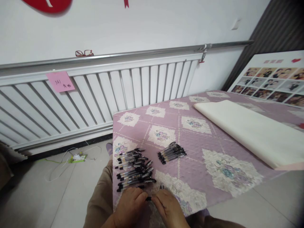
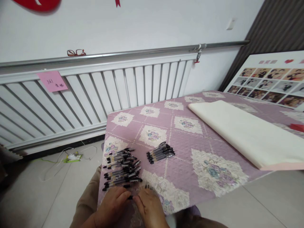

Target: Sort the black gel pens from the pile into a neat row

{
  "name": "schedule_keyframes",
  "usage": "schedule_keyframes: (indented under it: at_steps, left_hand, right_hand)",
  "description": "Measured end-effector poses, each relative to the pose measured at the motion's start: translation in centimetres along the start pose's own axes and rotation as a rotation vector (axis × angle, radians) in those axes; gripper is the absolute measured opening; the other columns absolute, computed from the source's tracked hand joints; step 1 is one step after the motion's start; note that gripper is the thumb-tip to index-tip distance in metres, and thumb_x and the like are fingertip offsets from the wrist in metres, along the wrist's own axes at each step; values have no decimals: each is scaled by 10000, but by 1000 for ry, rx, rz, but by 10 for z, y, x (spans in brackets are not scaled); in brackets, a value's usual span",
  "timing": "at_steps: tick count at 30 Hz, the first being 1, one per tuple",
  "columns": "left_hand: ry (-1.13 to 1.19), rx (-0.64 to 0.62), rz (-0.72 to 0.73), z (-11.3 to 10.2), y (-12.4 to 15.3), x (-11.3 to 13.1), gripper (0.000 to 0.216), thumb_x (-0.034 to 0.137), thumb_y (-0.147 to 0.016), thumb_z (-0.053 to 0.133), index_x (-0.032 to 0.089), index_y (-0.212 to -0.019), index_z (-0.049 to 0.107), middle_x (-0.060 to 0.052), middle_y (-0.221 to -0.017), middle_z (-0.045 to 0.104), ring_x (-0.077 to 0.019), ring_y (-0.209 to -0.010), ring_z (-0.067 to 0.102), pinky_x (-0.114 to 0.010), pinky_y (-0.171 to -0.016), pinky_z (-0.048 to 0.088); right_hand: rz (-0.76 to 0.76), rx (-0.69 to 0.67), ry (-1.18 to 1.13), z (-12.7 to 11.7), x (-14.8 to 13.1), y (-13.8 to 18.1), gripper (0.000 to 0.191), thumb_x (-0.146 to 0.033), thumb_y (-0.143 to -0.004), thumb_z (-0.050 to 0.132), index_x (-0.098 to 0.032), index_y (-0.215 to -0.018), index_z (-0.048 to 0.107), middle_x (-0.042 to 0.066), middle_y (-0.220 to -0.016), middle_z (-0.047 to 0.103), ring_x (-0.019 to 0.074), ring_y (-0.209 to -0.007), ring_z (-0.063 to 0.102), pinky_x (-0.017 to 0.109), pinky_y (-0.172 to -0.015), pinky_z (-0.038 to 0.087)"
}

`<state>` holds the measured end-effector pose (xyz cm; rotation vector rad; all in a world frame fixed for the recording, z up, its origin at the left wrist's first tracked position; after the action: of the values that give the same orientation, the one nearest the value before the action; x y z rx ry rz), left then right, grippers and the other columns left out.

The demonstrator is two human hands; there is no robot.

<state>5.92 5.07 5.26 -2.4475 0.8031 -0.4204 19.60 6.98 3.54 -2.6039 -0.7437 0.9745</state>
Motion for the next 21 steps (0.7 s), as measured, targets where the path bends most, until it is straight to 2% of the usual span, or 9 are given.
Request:
schedule_keyframes:
  at_steps: [5,14,17,21]
  left_hand:
    - [11,-55,-35,8,6,-3,294,270,-995,303,219,-847,552,2,-684,579,-160,-602,531,-259,-566,364]
    - [35,27,21,-5,2,1,258,233,-985,334,196,-893,573,-16,-726,602,-162,-642,539,-270,-598,404]
    - [32,8,20,-4,1,0,283,224,-987,322,201,-872,580,-5,-711,599,-155,-628,531,-263,-589,397]
    - [30,0,4,0,3,-2,272,229,-986,326,207,-881,576,0,-722,609,-156,-620,535,-262,-585,388]
  right_hand:
    - [-17,-30,-11,-3,-3,-3,362,-333,-962,402,-219,-631,491,-6,-628,604,139,-591,578,230,-532,405]
    - [60,-100,-59,1,-4,0,376,-332,-975,364,-217,-637,481,-13,-615,603,132,-570,571,235,-534,390]
    - [87,-83,-46,7,-2,1,386,-319,-981,336,-215,-644,493,-6,-618,614,136,-569,577,238,-533,390]
    - [82,-54,-39,9,-2,2,350,-320,-960,386,-215,-645,498,-4,-630,618,140,-572,577,238,-532,400]
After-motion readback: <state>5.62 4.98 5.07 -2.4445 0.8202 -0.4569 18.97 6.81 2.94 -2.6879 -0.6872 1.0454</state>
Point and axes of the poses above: each hand's wrist, its own y-axis away from the middle knuckle, its own z-axis out of the palm, x = y × z, the point moved 6 cm from there along -y, towards the middle knuckle
